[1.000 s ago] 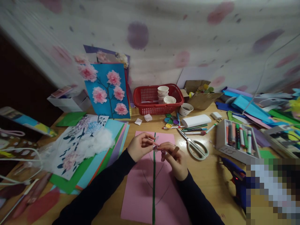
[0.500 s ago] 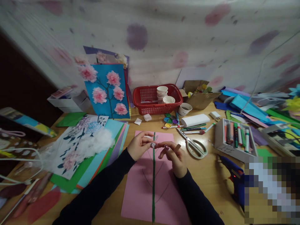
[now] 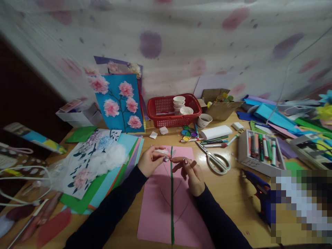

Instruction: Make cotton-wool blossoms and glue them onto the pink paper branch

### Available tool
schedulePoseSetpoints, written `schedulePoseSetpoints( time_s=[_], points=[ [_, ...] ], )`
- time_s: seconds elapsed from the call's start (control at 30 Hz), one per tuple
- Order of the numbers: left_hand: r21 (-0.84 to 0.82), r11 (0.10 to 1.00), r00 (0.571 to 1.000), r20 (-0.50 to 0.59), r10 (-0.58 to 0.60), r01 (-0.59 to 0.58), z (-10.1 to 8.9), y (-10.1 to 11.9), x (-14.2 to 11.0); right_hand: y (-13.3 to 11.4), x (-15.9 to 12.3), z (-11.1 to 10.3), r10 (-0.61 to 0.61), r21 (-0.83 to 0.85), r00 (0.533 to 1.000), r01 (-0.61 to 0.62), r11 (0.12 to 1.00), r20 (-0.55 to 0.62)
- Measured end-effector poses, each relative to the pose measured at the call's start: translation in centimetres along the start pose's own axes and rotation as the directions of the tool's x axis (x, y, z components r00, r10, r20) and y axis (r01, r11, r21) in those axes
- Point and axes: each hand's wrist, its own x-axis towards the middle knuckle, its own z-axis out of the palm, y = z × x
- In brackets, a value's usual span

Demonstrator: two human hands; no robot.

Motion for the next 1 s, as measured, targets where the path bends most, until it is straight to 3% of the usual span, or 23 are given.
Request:
schedulePoseSetpoints(
  time_s=[0.1, 0.17, 0.23, 0.33, 0.53, 0.8, 1.0],
  points=[
    [0.042, 0.999, 0.993, -0.119, 0.029, -0.024, -1.8, 0.3, 0.0, 0.1, 0.4, 0.0, -0.092, -0.037, 0.983, 0.087, 0.996, -0.157],
    [0.068, 0.996, 0.976, -0.205, 0.065, -0.052, -3.1, 0.5, -0.1, 0.1, 0.9, -0.1, -0.095, -0.119, 0.962, 0.066, 0.991, -0.255],
    [0.094, 0.994, 0.969, -0.238, 0.072, -0.051, -4.1, 0.6, -0.5, 0.2, 1.5, -0.1, -0.042, -0.174, 0.959, -0.008, 0.985, -0.279],
    [0.134, 0.991, 0.979, -0.202, 0.021, 0.007, -4.5, 0.3, -1.2, 1.3, 2.8, -0.1, -0.013, -0.208, 0.974, -0.035, 0.977, -0.225],
    [0.269, 0.963, 0.986, -0.164, 0.016, 0.029, -2.7, -1.4, -1.6, 4.4, 4.1, -0.2, -0.033, -0.231, 0.979, -0.014, 0.973, -0.199],
    [0.582, 0.812, 0.981, -0.123, 0.150, -0.051, -0.1, -3.2, 0.0, 4.9, 4.1, -0.4, 0.002, -0.159, 0.990, -0.025, 0.987, -0.142],
    [0.807, 0.587, 0.963, -0.100, 0.248, -0.067, 1.1, -3.1, 1.3, 5.3, 4.1, -0.4, 0.014, -0.151, 0.989, -0.037, 0.988, -0.147]
  ],
)
